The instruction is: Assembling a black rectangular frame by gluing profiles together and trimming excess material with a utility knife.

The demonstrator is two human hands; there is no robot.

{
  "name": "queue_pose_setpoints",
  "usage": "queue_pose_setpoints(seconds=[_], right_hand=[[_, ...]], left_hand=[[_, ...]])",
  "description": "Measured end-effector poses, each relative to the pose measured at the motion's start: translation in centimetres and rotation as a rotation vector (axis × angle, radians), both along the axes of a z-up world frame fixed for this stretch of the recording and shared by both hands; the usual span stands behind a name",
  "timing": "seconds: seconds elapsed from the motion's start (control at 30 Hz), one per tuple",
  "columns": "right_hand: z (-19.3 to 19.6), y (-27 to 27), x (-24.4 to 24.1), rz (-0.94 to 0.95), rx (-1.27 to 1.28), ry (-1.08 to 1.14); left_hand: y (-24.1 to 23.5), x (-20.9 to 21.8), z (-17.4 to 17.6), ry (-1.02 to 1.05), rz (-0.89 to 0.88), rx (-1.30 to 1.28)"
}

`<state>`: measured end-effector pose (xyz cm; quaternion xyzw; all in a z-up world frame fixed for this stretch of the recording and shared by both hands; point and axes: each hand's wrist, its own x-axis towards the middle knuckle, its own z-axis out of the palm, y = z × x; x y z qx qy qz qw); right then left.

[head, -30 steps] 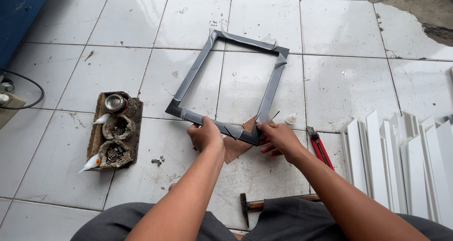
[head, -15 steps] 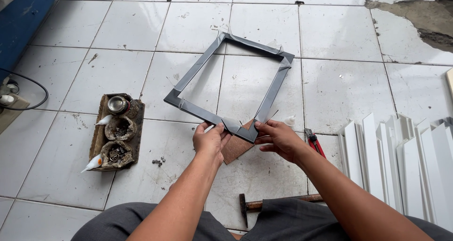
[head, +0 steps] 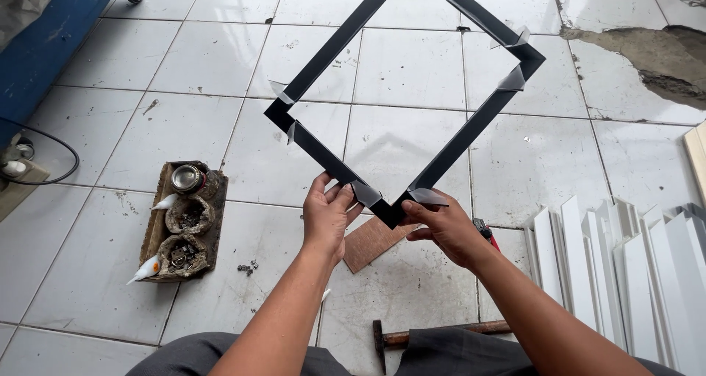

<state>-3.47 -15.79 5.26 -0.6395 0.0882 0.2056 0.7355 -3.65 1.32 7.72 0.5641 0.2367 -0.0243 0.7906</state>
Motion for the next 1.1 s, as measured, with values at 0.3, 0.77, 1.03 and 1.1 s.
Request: queue_pose_setpoints(seconds=[0.3, 0.77, 1.03, 1.1], right_hand=[[0.2, 0.6, -0.8, -0.081, -0.179, -0.269], [0.9, 2.4, -2.0, -0.379, -0.278, -0.452], [0.7, 3.5, -2.8, -0.444, -0.448, -0.571], [0.6, 3.6, -2.9, -0.466, -0.511, -0.632]], left_hand=[[-1.3, -0.4, 4.2, -0.227, -0.176, 0.324], [-2.9, 0.2, -0.1, -0.77, -0.362, 0.973], [-4.1, 2.0, -4.6, -0.824, -0.206, 1.149], [-3.9, 2.4, -5.4, -0.799, -0.166, 1.182]])
